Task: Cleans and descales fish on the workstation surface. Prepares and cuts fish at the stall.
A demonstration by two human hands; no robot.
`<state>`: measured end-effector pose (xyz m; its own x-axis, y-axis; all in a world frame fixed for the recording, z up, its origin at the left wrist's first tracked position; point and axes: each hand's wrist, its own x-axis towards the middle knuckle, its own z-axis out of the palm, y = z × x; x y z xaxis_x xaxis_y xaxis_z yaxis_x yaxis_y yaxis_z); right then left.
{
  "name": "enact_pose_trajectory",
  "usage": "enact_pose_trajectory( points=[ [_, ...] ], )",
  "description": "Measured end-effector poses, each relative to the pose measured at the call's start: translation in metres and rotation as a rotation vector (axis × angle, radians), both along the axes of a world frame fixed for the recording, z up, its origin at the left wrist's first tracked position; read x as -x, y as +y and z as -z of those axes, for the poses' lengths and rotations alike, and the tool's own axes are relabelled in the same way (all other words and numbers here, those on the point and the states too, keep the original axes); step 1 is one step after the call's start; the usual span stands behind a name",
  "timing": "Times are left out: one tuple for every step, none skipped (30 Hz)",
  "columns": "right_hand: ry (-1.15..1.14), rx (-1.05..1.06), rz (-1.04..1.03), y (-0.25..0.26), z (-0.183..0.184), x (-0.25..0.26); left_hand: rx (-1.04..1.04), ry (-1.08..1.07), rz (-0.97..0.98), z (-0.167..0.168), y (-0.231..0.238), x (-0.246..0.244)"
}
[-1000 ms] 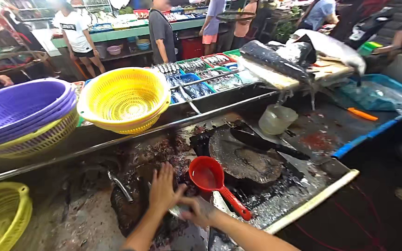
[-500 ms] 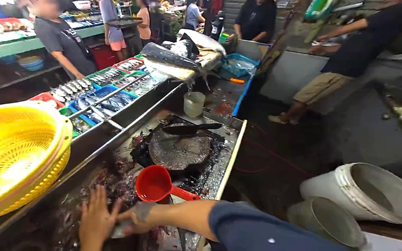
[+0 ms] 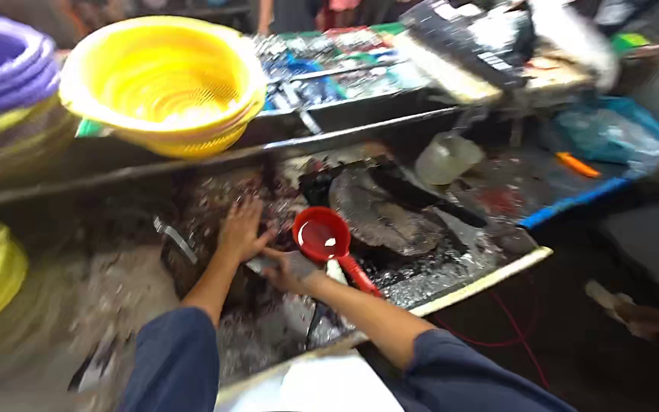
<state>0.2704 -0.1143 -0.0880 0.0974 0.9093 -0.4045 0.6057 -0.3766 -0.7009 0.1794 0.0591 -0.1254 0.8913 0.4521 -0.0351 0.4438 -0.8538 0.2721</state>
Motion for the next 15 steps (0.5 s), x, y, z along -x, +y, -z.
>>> enact_pose_trajectory(
  points=[
    [0.0,0.032,-0.05,-0.027,0.0,0.003,0.017,-0.054,-0.021,0.009,-0.031,0.013],
    [0.017,0.038,-0.097,-0.057,0.001,0.006,0.055,-0.082,-0.048,0.013,-0.066,0.028],
    [0.035,0.015,-0.114,-0.08,0.001,0.009,0.093,-0.101,-0.072,0.011,-0.094,0.037],
    [0.032,-0.004,-0.118,-0.089,0.002,0.01,0.117,-0.101,-0.092,0.006,-0.104,0.039],
    [0.021,-0.032,-0.11,-0.085,0.004,0.009,0.126,-0.073,-0.105,0.001,-0.099,0.036],
    [0.0,-0.078,-0.097,-0.07,0.009,0.006,0.12,-0.055,-0.104,0.001,-0.083,0.029],
    [-0.03,-0.098,-0.081,-0.043,0.011,0.0,0.085,-0.07,-0.092,0.005,-0.057,0.018],
    [-0.057,-0.096,-0.067,-0.01,0.011,-0.007,0.033,-0.099,-0.075,0.01,-0.024,0.005],
    [-0.072,-0.064,-0.051,0.019,0.011,-0.012,-0.004,-0.112,-0.059,0.012,0.007,-0.006],
    [-0.086,-0.047,-0.033,0.037,0.013,-0.015,-0.024,-0.106,-0.05,0.011,0.028,-0.014],
    [-0.096,-0.034,-0.022,0.041,0.015,-0.014,-0.038,-0.094,-0.046,0.009,0.034,-0.015],
    [-0.103,-0.032,-0.028,0.029,0.015,-0.011,-0.051,-0.099,-0.05,0.005,0.023,-0.009],
    [-0.093,-0.029,-0.049,0.005,0.013,-0.006,-0.05,-0.122,-0.066,0.003,-0.004,0.003],
    [-0.056,-0.043,-0.072,-0.028,0.01,0.001,-0.033,-0.157,-0.081,0.007,-0.038,0.017],
    [-0.007,-0.047,-0.087,-0.062,0.006,0.01,0.028,-0.163,-0.093,0.01,-0.076,0.034]
  ],
)
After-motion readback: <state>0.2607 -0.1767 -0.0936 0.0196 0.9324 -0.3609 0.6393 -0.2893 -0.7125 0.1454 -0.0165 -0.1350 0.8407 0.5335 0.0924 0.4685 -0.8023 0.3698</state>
